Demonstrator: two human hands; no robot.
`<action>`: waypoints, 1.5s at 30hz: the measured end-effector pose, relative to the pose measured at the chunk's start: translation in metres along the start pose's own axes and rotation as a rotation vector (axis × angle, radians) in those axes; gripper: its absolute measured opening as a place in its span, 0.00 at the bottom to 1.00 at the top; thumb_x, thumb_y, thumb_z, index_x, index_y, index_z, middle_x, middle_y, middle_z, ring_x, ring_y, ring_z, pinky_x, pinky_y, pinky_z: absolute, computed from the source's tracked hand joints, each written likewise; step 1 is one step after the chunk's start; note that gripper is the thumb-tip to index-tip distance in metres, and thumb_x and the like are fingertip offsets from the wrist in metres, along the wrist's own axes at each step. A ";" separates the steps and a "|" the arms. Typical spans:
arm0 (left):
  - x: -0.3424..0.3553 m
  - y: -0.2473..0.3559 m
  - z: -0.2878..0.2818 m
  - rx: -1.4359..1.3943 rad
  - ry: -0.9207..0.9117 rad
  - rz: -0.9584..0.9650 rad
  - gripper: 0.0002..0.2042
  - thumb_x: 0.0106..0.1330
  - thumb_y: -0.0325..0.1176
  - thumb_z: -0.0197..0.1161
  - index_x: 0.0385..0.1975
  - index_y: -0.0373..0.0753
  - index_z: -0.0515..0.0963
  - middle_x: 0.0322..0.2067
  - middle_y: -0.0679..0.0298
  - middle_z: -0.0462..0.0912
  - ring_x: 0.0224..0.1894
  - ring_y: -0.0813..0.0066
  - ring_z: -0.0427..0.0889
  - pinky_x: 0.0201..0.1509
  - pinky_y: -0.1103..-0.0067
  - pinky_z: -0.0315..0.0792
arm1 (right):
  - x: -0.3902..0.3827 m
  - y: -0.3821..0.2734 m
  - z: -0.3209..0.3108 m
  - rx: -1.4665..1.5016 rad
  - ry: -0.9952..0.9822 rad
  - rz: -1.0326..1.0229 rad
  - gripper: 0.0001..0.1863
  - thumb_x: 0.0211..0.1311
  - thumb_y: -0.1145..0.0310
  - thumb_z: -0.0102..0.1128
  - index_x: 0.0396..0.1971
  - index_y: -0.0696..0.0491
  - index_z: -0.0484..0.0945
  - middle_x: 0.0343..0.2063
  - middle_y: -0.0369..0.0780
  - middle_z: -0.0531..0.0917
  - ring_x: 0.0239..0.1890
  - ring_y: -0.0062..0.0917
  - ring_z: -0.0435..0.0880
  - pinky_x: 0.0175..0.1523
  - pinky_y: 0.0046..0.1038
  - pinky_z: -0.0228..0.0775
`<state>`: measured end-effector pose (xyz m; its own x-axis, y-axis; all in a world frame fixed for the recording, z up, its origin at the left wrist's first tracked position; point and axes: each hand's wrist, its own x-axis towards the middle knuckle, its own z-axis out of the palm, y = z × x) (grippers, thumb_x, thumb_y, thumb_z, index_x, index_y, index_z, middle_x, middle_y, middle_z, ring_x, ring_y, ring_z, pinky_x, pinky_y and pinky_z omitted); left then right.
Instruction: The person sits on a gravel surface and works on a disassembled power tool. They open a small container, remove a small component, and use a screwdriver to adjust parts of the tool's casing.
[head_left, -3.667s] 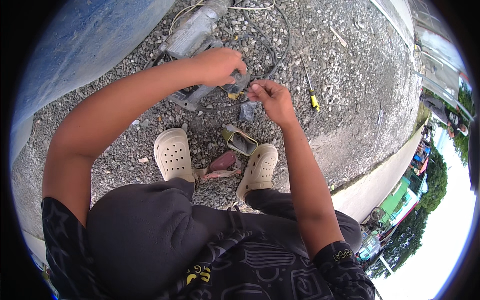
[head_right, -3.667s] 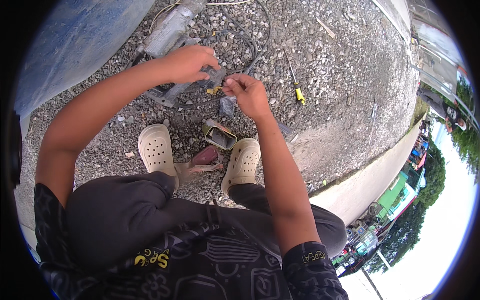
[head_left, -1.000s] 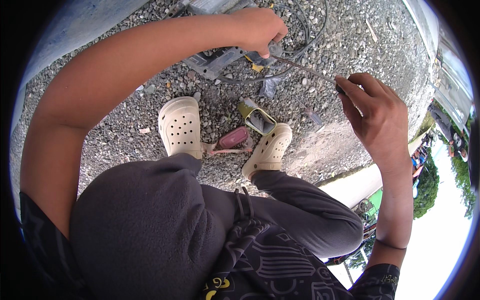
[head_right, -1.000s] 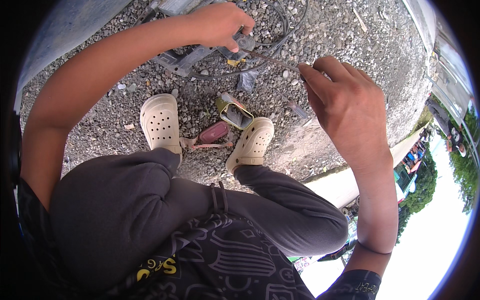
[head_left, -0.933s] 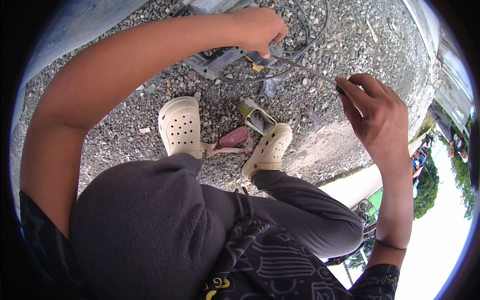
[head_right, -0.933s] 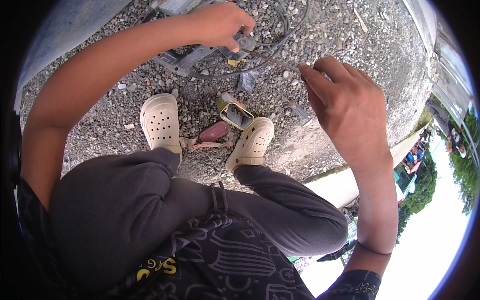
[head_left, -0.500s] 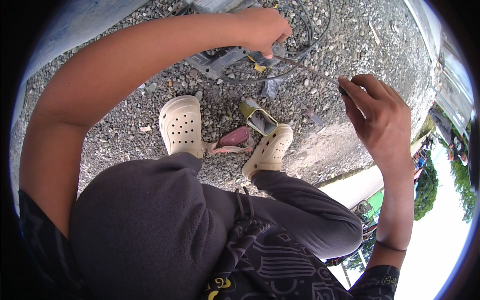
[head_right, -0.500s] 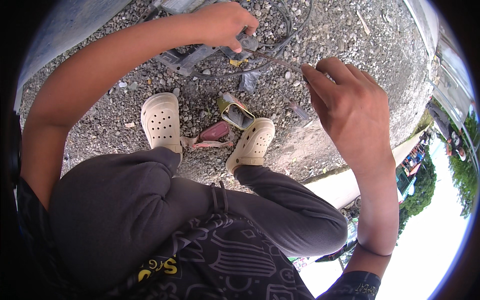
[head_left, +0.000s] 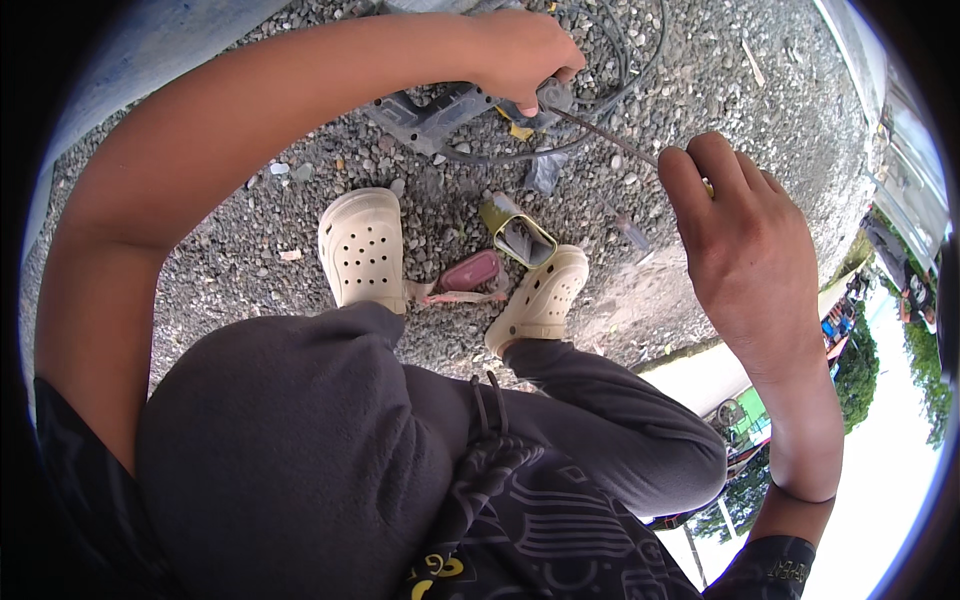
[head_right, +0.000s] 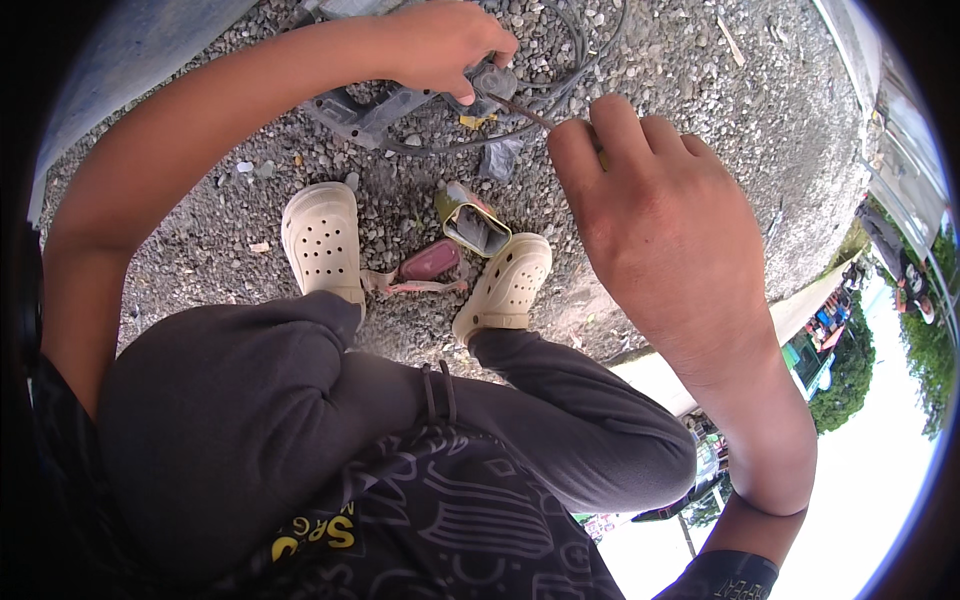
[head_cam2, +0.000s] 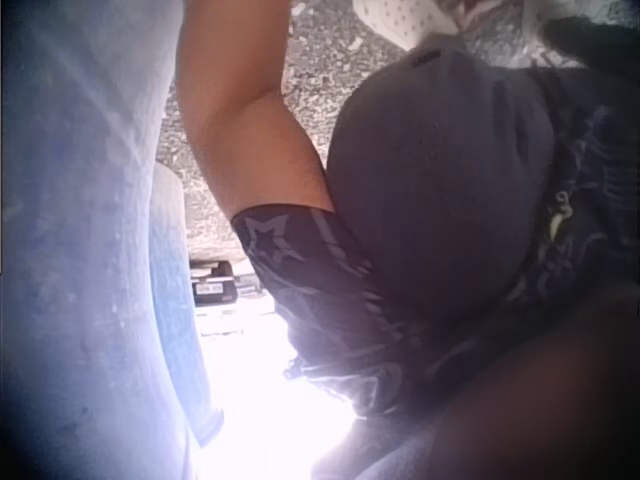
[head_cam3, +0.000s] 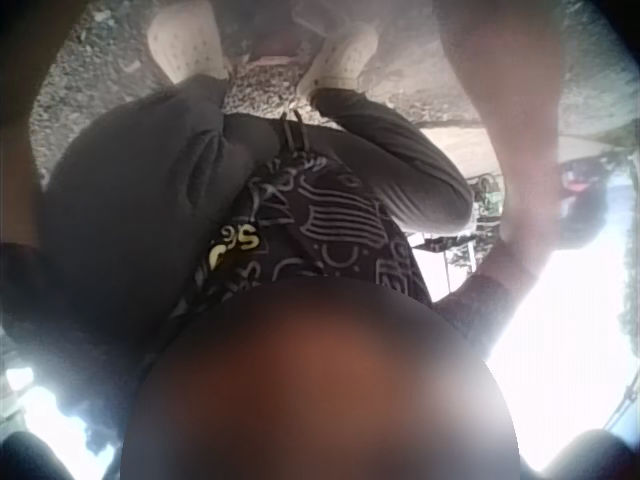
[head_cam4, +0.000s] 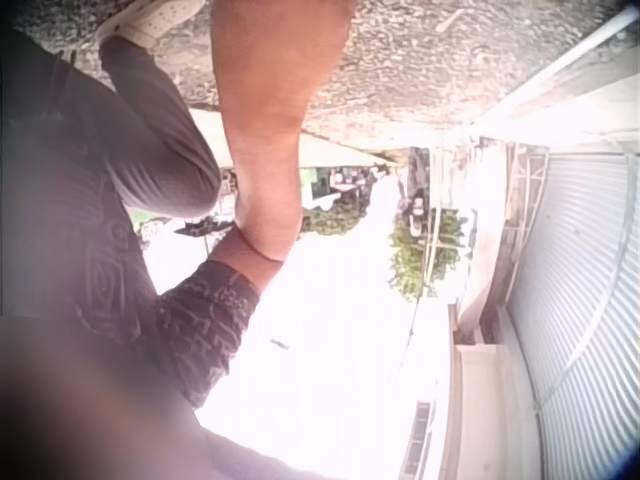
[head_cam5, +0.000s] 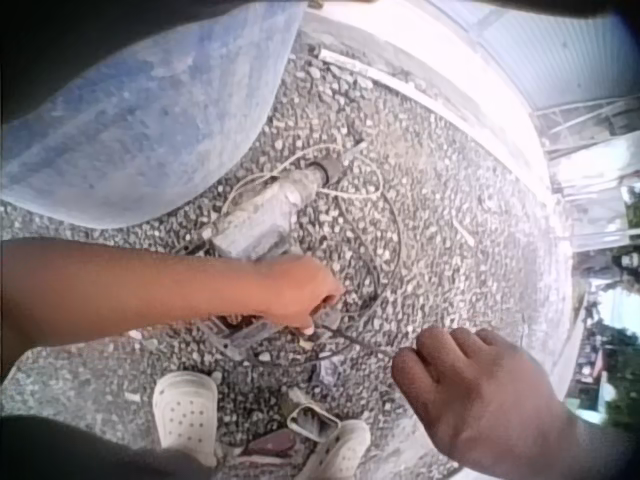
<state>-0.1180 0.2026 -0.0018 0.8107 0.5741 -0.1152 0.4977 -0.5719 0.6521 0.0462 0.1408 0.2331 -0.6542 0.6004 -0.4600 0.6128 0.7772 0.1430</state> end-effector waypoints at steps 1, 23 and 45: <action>-0.001 0.000 -0.006 -0.032 -0.065 0.006 0.19 0.56 0.35 0.80 0.45 0.39 0.84 0.39 0.54 0.88 0.47 0.56 0.88 0.49 0.61 0.82 | 0.001 -0.001 -0.002 0.026 -0.001 0.015 0.06 0.58 0.74 0.64 0.35 0.55 0.78 0.31 0.39 0.77 0.35 0.29 0.86 0.40 0.33 0.82; 0.000 0.006 -0.026 -0.082 -0.278 -0.061 0.18 0.65 0.29 0.69 0.56 0.40 0.84 0.51 0.53 0.87 0.50 0.54 0.87 0.52 0.59 0.82 | 0.027 -0.004 -0.017 0.045 -0.150 0.185 0.05 0.64 0.73 0.62 0.29 0.57 0.82 0.31 0.45 0.86 0.36 0.40 0.90 0.45 0.39 0.84; -0.002 0.015 -0.044 -0.124 -0.327 -0.124 0.18 0.65 0.32 0.73 0.56 0.42 0.84 0.50 0.56 0.88 0.51 0.56 0.87 0.54 0.60 0.82 | 0.039 0.004 -0.013 -0.032 -0.320 0.229 0.12 0.64 0.65 0.72 0.28 0.57 0.80 0.30 0.45 0.85 0.37 0.43 0.88 0.44 0.42 0.79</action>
<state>-0.1255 0.2188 0.0412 0.8124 0.4056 -0.4189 0.5731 -0.4228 0.7020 0.0170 0.1696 0.2269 -0.3276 0.6735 -0.6626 0.7091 0.6387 0.2986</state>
